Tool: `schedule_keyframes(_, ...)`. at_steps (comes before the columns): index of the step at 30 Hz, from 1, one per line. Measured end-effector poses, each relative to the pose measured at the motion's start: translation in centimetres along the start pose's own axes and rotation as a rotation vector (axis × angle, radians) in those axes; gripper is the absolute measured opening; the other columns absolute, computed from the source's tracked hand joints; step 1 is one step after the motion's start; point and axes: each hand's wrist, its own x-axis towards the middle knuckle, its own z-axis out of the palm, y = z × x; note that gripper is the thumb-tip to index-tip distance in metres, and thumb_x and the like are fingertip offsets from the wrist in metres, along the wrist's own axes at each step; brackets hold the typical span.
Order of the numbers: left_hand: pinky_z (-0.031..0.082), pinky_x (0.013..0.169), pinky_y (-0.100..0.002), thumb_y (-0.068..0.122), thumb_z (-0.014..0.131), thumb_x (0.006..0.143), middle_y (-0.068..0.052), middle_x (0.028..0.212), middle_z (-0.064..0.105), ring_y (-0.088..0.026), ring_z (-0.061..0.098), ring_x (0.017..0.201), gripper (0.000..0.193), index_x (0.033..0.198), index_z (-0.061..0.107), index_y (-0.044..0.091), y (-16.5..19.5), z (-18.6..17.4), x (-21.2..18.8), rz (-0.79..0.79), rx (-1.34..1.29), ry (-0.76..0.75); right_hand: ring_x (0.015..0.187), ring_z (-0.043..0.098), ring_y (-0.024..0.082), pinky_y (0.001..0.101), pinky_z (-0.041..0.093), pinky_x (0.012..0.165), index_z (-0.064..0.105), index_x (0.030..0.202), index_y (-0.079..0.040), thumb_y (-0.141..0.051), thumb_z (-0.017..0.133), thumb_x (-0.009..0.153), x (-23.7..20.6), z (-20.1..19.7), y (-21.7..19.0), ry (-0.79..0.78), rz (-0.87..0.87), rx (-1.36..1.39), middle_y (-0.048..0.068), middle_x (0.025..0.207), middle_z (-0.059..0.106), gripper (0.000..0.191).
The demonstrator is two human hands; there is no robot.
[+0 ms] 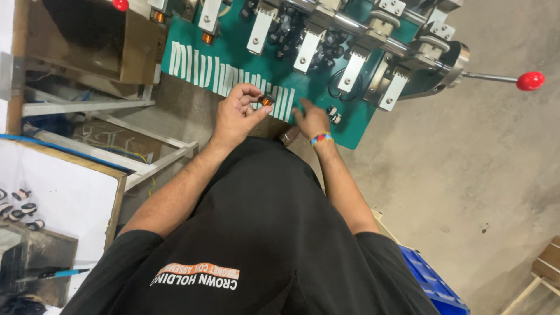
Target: The person stands at a coil winding machine, picks up small coil components and white strips, and fits them onto the machine's stations. They use scissors to trim material at one of the stations and continue placing and adjusting components along the machine.
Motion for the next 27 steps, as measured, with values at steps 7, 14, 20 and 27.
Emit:
schedule_keyframes(7,0.046,0.056,-0.020,0.013,0.084,0.086,-0.010,0.109,0.076,-0.002,0.050,0.056,0.048,0.125,0.056,0.004,2.0,-1.7,-0.9,0.112,0.416,-0.077,0.092,0.072,0.039,0.0470,0.057,0.079,0.075,0.115,-0.020,-0.025,0.073,0.087,5.6,3.3,-0.1,0.140,0.126,-0.055,0.016,0.100,0.075,0.029)
schedule_keyframes(14,0.054,0.063,-0.029,0.019,0.084,0.087,-0.015,0.108,0.075,-0.014,0.060,0.058,0.052,0.129,0.056,0.006,2.3,-4.4,1.3,0.115,0.482,-0.192,0.085,0.068,0.044,0.0527,0.053,0.072,0.067,0.102,-0.011,-0.023,0.066,0.095,3.6,3.6,-2.3,0.198,0.053,-0.039,0.020,0.090,0.072,0.014)
schedule_keyframes(20,0.059,0.075,-0.042,0.018,0.079,0.092,-0.019,0.118,0.071,-0.036,0.072,0.093,0.054,0.136,0.049,0.008,2.6,-7.5,3.7,0.380,0.603,-0.358,0.092,0.067,0.038,0.0475,0.053,0.079,0.061,0.104,-0.006,-0.019,0.063,0.098,-4.0,0.3,-10.2,0.011,-0.189,0.055,0.017,0.098,0.066,0.014)
schedule_keyframes(27,0.057,0.075,-0.046,0.016,0.076,0.089,-0.013,0.107,0.072,-0.036,0.071,0.096,0.059,0.141,0.048,0.014,4.3,-8.0,5.6,0.374,0.747,-0.658,0.100,0.064,0.031,0.0407,0.053,0.086,0.060,0.114,-0.004,-0.014,0.067,0.095,-4.0,-3.5,-18.0,0.110,-0.210,0.127,0.014,0.111,0.058,0.023)
